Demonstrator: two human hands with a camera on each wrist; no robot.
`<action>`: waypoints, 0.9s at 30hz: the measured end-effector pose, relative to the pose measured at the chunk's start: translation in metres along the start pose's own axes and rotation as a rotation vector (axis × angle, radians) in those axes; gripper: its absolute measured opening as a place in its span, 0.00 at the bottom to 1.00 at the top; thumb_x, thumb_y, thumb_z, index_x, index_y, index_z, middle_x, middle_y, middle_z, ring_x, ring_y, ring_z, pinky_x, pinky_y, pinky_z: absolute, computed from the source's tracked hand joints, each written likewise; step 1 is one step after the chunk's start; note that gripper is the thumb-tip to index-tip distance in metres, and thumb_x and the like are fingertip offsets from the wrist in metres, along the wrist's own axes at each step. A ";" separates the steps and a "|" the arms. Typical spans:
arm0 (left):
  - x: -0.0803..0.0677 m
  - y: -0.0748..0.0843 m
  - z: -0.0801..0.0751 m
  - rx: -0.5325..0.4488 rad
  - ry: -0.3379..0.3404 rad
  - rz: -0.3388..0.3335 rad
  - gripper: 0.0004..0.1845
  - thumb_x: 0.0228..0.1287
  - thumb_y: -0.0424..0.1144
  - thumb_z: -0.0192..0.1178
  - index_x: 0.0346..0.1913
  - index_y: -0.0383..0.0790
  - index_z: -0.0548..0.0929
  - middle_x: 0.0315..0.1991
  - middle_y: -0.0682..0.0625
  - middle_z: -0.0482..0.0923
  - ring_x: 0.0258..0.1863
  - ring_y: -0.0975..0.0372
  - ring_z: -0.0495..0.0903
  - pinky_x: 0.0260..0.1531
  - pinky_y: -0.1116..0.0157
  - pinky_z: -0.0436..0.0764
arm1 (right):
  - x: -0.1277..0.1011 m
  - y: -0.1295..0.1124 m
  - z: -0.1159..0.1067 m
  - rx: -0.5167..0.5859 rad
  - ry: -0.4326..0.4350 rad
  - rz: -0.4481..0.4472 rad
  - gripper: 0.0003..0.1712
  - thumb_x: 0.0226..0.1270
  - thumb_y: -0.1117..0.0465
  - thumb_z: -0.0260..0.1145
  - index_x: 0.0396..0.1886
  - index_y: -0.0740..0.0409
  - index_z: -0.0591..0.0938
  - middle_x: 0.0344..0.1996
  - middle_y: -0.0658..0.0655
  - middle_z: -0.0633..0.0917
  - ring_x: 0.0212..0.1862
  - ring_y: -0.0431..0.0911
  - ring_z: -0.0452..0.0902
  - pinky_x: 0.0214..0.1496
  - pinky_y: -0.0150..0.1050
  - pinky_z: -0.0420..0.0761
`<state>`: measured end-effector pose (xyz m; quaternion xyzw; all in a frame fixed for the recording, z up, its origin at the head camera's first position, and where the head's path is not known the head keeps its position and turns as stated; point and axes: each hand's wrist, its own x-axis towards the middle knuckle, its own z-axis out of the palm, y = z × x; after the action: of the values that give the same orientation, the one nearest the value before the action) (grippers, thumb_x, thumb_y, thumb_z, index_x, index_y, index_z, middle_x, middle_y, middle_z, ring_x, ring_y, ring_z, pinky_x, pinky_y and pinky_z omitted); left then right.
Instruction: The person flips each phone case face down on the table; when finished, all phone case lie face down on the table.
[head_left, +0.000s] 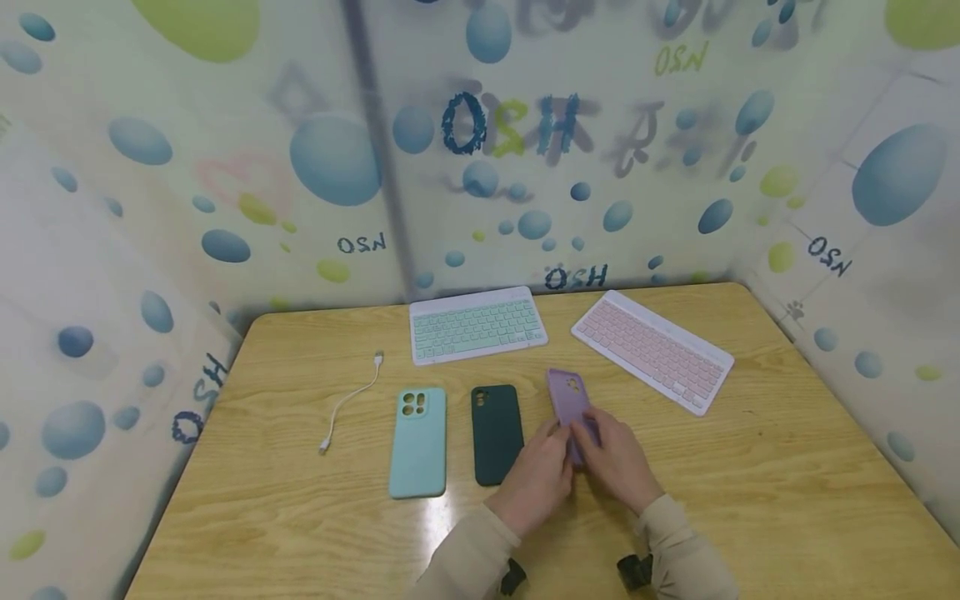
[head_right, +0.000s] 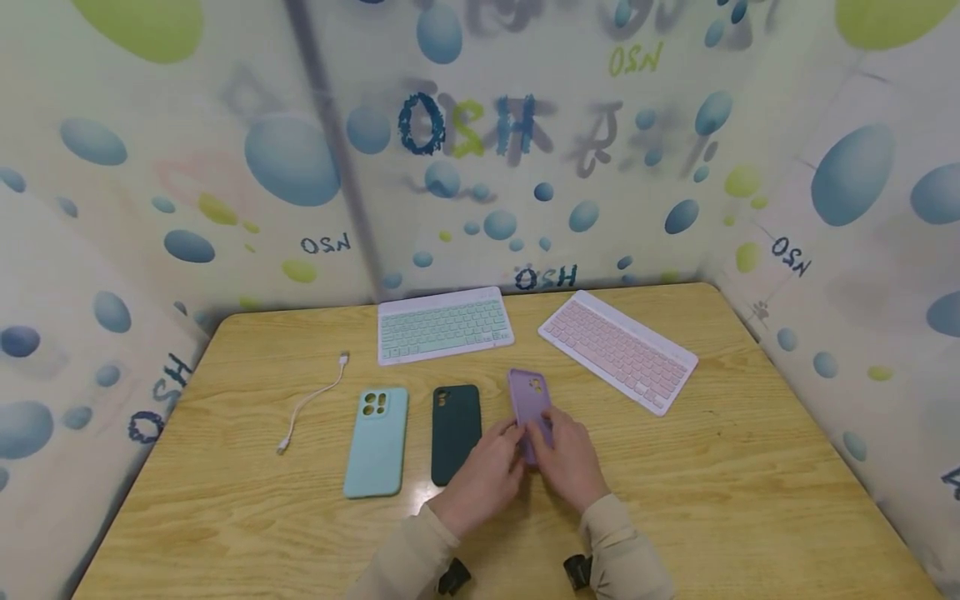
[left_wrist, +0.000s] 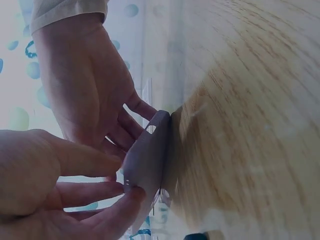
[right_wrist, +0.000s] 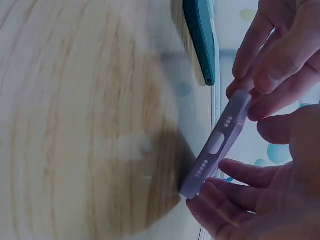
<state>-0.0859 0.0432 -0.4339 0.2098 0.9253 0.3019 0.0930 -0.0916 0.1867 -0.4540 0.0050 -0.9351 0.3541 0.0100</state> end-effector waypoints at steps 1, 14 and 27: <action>0.000 0.000 0.000 -0.005 0.011 -0.001 0.22 0.68 0.30 0.58 0.63 0.30 0.74 0.66 0.36 0.71 0.61 0.51 0.77 0.55 0.58 0.81 | 0.000 0.000 0.000 0.000 0.002 -0.006 0.25 0.74 0.58 0.58 0.57 0.78 0.74 0.53 0.77 0.80 0.57 0.67 0.77 0.60 0.59 0.76; 0.002 -0.002 -0.002 -0.029 0.089 0.043 0.20 0.67 0.29 0.59 0.61 0.30 0.77 0.65 0.40 0.73 0.62 0.53 0.76 0.57 0.57 0.80 | 0.000 -0.001 0.003 0.019 -0.038 0.032 0.28 0.76 0.54 0.55 0.59 0.76 0.74 0.55 0.75 0.80 0.58 0.64 0.77 0.60 0.59 0.76; 0.002 -0.002 0.000 -0.045 0.108 0.059 0.24 0.65 0.30 0.60 0.64 0.30 0.74 0.64 0.41 0.73 0.61 0.55 0.77 0.56 0.59 0.80 | -0.001 0.002 0.003 0.019 -0.043 0.058 0.31 0.71 0.50 0.60 0.60 0.73 0.75 0.55 0.72 0.80 0.56 0.60 0.79 0.57 0.56 0.78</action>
<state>-0.0880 0.0422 -0.4355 0.2182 0.9153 0.3362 0.0388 -0.0905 0.1867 -0.4577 -0.0142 -0.9315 0.3629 -0.0204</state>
